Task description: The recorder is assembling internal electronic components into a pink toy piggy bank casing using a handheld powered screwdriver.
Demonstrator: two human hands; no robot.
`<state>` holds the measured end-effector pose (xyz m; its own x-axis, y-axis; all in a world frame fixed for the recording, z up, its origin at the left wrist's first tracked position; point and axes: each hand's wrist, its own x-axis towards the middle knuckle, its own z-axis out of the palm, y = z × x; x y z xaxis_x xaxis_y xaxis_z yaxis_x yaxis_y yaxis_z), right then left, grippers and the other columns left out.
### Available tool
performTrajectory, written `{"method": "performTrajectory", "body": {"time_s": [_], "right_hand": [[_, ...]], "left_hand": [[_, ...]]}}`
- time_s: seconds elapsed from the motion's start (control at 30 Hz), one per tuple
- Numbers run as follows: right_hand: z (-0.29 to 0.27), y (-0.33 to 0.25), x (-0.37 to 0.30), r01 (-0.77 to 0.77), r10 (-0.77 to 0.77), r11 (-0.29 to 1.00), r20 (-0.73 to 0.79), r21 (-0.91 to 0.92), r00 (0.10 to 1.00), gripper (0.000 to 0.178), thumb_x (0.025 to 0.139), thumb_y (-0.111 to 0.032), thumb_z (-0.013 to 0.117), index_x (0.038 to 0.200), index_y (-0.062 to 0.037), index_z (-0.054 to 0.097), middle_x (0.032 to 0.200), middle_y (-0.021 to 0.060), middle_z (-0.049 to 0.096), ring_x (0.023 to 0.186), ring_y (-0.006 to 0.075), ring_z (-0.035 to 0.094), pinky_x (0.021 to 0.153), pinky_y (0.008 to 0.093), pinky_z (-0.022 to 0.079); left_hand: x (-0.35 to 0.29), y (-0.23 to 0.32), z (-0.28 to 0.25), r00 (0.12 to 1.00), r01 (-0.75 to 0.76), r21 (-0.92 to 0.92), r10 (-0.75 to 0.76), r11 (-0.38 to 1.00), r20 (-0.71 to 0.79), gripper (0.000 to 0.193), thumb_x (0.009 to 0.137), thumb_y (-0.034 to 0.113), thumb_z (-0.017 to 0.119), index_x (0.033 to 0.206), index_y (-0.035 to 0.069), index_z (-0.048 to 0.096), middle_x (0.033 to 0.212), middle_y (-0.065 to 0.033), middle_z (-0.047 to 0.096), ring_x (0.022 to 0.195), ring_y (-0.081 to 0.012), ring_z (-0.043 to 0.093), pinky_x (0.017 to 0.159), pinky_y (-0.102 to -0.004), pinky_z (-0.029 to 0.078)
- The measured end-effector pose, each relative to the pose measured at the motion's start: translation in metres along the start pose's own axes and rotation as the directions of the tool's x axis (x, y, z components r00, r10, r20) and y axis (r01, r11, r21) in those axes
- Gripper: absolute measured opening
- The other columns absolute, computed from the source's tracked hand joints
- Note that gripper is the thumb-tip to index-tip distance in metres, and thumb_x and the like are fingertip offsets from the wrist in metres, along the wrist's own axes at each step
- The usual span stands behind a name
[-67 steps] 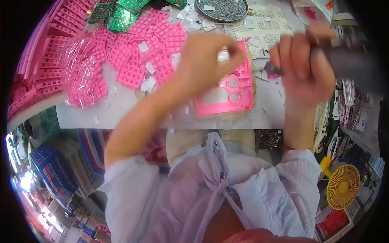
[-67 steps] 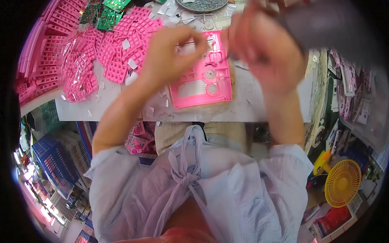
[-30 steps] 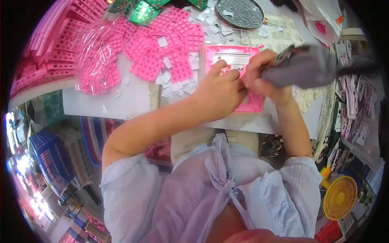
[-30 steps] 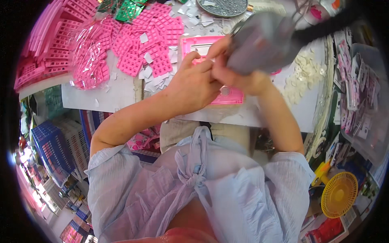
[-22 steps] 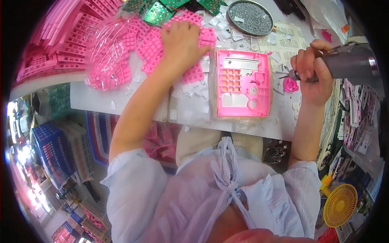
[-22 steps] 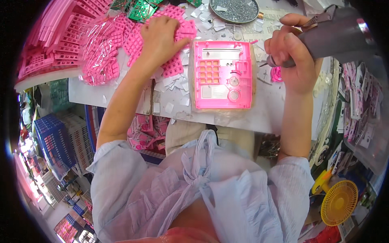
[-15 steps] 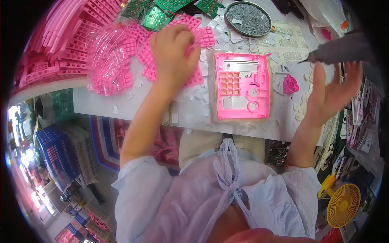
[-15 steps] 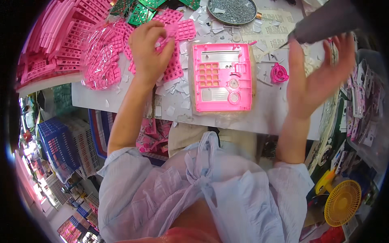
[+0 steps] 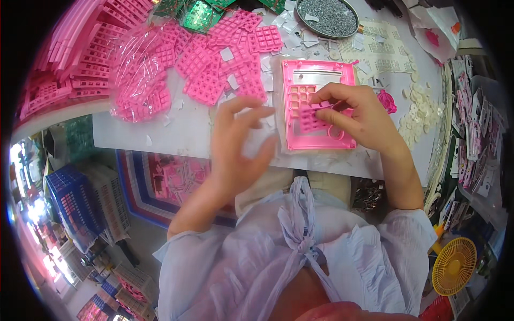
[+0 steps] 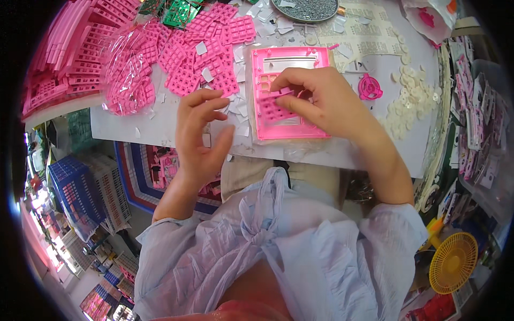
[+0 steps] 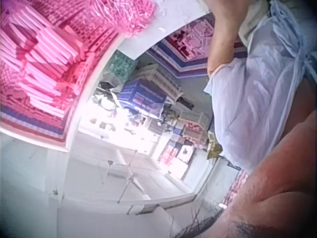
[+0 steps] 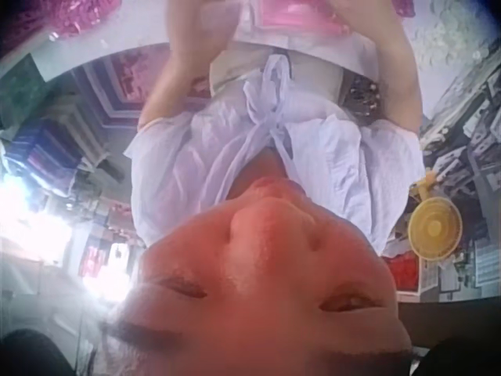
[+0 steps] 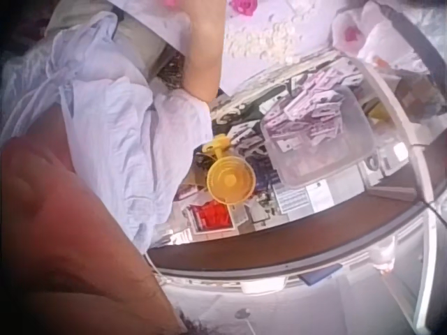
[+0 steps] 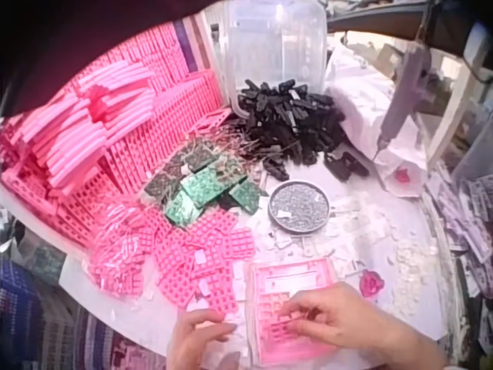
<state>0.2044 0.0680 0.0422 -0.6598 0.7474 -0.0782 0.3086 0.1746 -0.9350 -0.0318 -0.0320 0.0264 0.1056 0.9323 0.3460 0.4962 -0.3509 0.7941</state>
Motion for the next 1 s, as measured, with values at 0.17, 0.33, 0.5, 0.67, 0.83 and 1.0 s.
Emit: {"method": "performTrajectory", "body": {"time_s": [0.17,0.33,0.5,0.67,0.83,1.0], "right_hand": [[0.009,0.025,0.015,0.206,-0.287,0.822,-0.074,-0.530,0.955,0.021,0.083,-0.021,0.075,0.093,-0.0050,0.069,0.089,0.0093,0.066,0.087,0.0259,0.060,0.077,0.0380,0.050],[0.006,0.028,0.024,0.129,-0.245,0.782,-0.110,-0.610,0.963,0.022,0.080,-0.022,0.076,0.093,-0.0062,0.069,0.097,0.0072,0.063,0.099,0.0297,0.054,0.084,0.0408,0.048],[0.004,0.026,0.021,0.131,-0.316,0.725,-0.158,-0.677,0.936,0.037,0.080,-0.025,0.077,0.110,-0.0059,0.067,0.112,0.0107,0.062,0.107,0.0321,0.054,0.091,0.0424,0.048],[0.024,0.010,-0.009,0.258,-0.292,0.582,0.098,-0.771,0.952,0.078,0.082,-0.043,0.073,0.144,-0.0031,0.048,0.152,0.0177,0.043,0.142,0.0386,0.038,0.111,0.0545,0.037],[0.045,0.012,-0.018,0.213,-0.058,0.542,0.217,-0.813,0.974,0.110,0.074,-0.066,0.070,0.151,0.0045,0.036,0.161,0.0219,0.029,0.152,0.0373,0.021,0.121,0.0578,0.018],[0.045,0.010,-0.014,0.230,-0.063,0.566,0.237,-0.791,0.969,0.108,0.074,-0.063,0.072,0.150,0.0049,0.036,0.160,0.0221,0.030,0.152,0.0374,0.021,0.121,0.0571,0.019]], "left_hand": [[0.001,-0.017,0.009,0.998,-0.056,0.044,0.055,0.997,0.038,0.035,0.077,-0.004,0.071,0.111,0.003,0.067,0.107,-0.0146,0.063,0.095,-0.0300,0.062,0.079,-0.0375,0.050],[0.010,-0.025,0.031,0.970,-0.215,0.218,0.182,0.952,0.162,0.032,0.077,0.004,0.074,0.108,0.004,0.068,0.111,-0.0119,0.063,0.100,-0.0318,0.061,0.087,-0.0439,0.047],[0.017,-0.030,0.035,0.961,-0.250,0.245,0.208,0.937,0.183,0.033,0.077,0.006,0.074,0.109,0.007,0.069,0.115,-0.0116,0.063,0.104,-0.0320,0.061,0.090,-0.0442,0.047],[0.028,-0.038,0.004,0.979,-0.203,0.231,0.191,0.951,0.073,0.030,0.078,0.003,0.074,0.107,0.006,0.071,0.110,-0.0119,0.066,0.101,-0.0307,0.063,0.086,-0.0410,0.051],[0.115,-0.080,-0.051,0.981,0.038,0.328,0.027,0.944,-0.190,0.018,0.088,0.013,0.071,0.102,0.002,0.073,0.090,-0.0117,0.072,0.082,-0.0245,0.069,0.077,-0.0369,0.054],[0.215,-0.146,-0.078,0.897,0.437,0.573,-0.383,0.694,-0.221,0.057,0.083,0.055,0.071,0.098,0.000,0.075,0.090,-0.0184,0.074,0.087,-0.0333,0.072,0.078,-0.0422,0.056]]}}
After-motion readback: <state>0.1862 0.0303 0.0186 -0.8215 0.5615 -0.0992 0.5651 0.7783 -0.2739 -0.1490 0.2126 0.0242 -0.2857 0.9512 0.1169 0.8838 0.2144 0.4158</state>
